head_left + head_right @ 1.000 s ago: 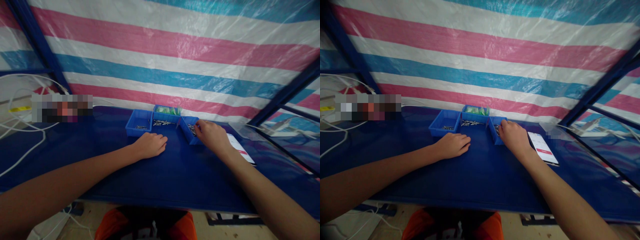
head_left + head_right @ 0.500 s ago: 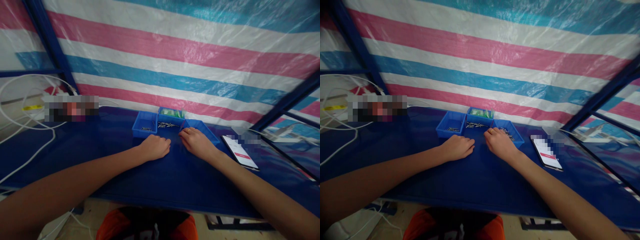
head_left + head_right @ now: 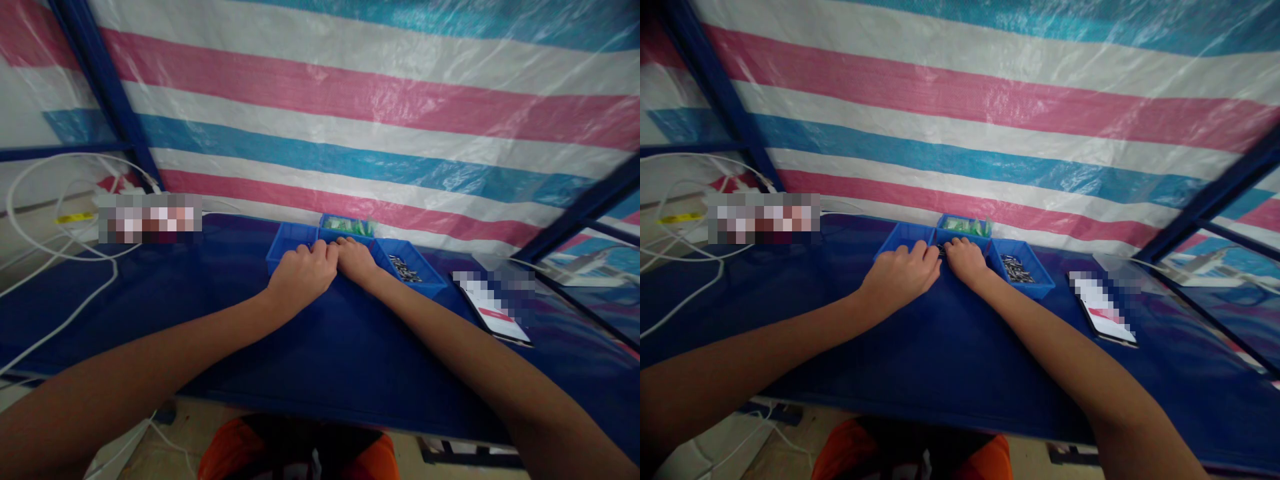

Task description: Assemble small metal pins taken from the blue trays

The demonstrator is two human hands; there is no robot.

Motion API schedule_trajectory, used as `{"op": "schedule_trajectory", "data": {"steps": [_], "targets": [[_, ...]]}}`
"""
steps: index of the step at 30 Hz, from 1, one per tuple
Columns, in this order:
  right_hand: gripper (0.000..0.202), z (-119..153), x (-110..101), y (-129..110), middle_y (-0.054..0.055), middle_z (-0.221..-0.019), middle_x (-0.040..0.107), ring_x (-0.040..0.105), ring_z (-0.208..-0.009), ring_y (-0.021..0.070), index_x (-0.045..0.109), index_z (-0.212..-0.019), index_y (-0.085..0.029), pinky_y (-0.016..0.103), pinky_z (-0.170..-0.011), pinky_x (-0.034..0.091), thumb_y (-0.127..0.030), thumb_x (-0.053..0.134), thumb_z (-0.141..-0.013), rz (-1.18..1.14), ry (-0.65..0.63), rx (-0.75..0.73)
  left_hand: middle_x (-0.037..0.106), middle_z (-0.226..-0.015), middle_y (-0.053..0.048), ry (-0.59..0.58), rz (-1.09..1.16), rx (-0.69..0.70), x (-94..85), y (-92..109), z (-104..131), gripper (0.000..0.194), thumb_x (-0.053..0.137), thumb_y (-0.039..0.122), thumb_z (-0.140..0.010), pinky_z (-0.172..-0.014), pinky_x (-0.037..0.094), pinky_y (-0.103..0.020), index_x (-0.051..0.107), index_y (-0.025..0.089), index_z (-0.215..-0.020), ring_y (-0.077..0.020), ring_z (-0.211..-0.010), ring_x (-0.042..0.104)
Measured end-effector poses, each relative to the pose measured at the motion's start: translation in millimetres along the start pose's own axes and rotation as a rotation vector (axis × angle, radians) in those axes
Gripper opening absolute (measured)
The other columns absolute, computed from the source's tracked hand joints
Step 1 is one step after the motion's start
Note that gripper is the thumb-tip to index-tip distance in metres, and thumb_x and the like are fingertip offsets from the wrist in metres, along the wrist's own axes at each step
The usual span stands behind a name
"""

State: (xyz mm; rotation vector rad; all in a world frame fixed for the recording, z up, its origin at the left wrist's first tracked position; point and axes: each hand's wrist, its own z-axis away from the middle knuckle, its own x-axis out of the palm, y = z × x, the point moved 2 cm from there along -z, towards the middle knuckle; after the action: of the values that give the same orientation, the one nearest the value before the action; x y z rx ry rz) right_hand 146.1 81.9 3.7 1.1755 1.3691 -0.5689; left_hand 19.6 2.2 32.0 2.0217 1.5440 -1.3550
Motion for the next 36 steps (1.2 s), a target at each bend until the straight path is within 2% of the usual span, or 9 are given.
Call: {"op": "schedule_trajectory", "data": {"steps": [4,7,10,15,18,22,25,30,36], "targets": [[0.024,6.2,1.5,-0.2,0.013,-0.103,0.059,0.054,-0.093,0.0235,0.055,-0.103,-0.014,0.030,-0.072,0.044,-0.015,0.034,-0.091,0.011,0.019,0.022,0.059,-0.079,-0.013,-0.097,0.017,-0.078,9.3,-10.8,-4.3,0.032,0.037,0.035,-0.090,-0.047,0.037,-0.026,0.055,0.010,-0.087,-0.0234,-0.061,0.062],[0.023,10.8,0.8,-0.5,0.013,-0.103,0.059,0.053,-0.093,0.0241,0.054,-0.103,-0.013,0.031,-0.072,0.043,-0.015,0.034,-0.090,0.020,0.029,0.022,0.061,-0.073,-0.012,-0.164,0.039,-0.041,22.2,-10.9,-3.6,0.027,0.038,0.029,-0.089,-0.048,0.039,-0.027,0.057,0.010,-0.086,-0.0253,-0.062,0.063],[0.022,14.1,-1.4,-0.4,0.013,-0.103,0.059,0.051,-0.095,0.0249,0.054,-0.101,-0.013,0.032,-0.074,0.041,-0.015,0.036,-0.090,0.040,0.047,0.008,0.061,-0.071,-0.011,-0.170,0.033,-0.032,27.2,-9.8,-2.5,0.022,0.037,0.020,-0.088,-0.048,0.041,-0.029,0.057,0.010,-0.085,-0.0264,-0.062,0.063],[0.018,27.0,-9.4,-1.6,0.013,-0.099,0.059,0.051,-0.093,0.0248,0.054,-0.099,-0.013,0.032,-0.073,0.038,-0.016,0.040,-0.087,0.077,0.088,-0.046,0.061,-0.071,-0.011,-0.177,0.026,-0.032,23.4,-7.5,-0.7,0.019,0.038,0.015,-0.086,-0.047,0.040,-0.028,0.056,0.010,-0.085,-0.0250,-0.060,0.062],[0.014,46.5,-16.0,-2.6,0.010,-0.090,0.061,0.053,-0.086,0.0223,0.054,-0.093,-0.014,0.030,-0.072,0.038,-0.019,0.042,-0.087,0.026,0.117,-0.092,0.058,-0.075,-0.012,-0.117,-0.011,-0.032,17.5,-3.0,1.8,0.019,0.038,0.017,-0.087,-0.048,0.038,-0.027,0.055,0.010,-0.085,-0.0234,-0.064,0.061],[0.012,78.4,-20.2,-1.2,0.005,-0.078,0.060,0.054,-0.076,0.0181,0.053,-0.083,-0.016,0.027,-0.068,0.038,-0.022,0.044,-0.087,-0.079,0.100,-0.142,0.056,-0.075,-0.010,-0.012,0.069,0.129,11.1,11.5,8.3,0.020,0.038,0.023,-0.089,-0.050,0.038,-0.025,0.054,0.012,-0.083,-0.0215,-0.066,0.058],[0.013,94.4,-16.8,2.5,0.005,-0.078,0.059,0.054,-0.076,0.0175,0.053,-0.084,-0.016,0.027,-0.069,0.039,-0.023,0.043,-0.088,-0.189,0.090,-0.170,0.056,-0.071,-0.008,-0.031,0.144,0.239,15.8,22.2,14.2,0.022,0.037,0.025,-0.089,-0.048,0.036,-0.025,0.054,0.013,-0.081,-0.0205,-0.061,0.057],[0.012,101.0,-9.3,11.4,0.005,-0.085,0.059,0.055,-0.082,0.0171,0.054,-0.091,-0.017,0.028,-0.075,0.042,-0.021,0.044,-0.088,-0.364,0.103,-0.201,0.058,-0.070,-0.006,-0.094,0.174,0.410,31.7,27.2,16.3,0.018,0.040,0.019,-0.087,-0.044,0.033,-0.025,0.056,0.014,-0.080,-0.0191,-0.057,0.059],[0.011,101.6,-9.3,15.8,0.004,-0.084,0.060,0.056,-0.079,0.0163,0.054,-0.091,-0.016,0.027,-0.072,0.043,-0.022,0.045,-0.089,-0.456,0.080,-0.201,0.060,-0.073,-0.003,-0.103,0.219,0.443,39.5,19.1,9.9,0.016,0.040,0.019,-0.088,-0.046,0.034,-0.024,0.055,0.016,-0.084,-0.0183,-0.062,0.061]]}}
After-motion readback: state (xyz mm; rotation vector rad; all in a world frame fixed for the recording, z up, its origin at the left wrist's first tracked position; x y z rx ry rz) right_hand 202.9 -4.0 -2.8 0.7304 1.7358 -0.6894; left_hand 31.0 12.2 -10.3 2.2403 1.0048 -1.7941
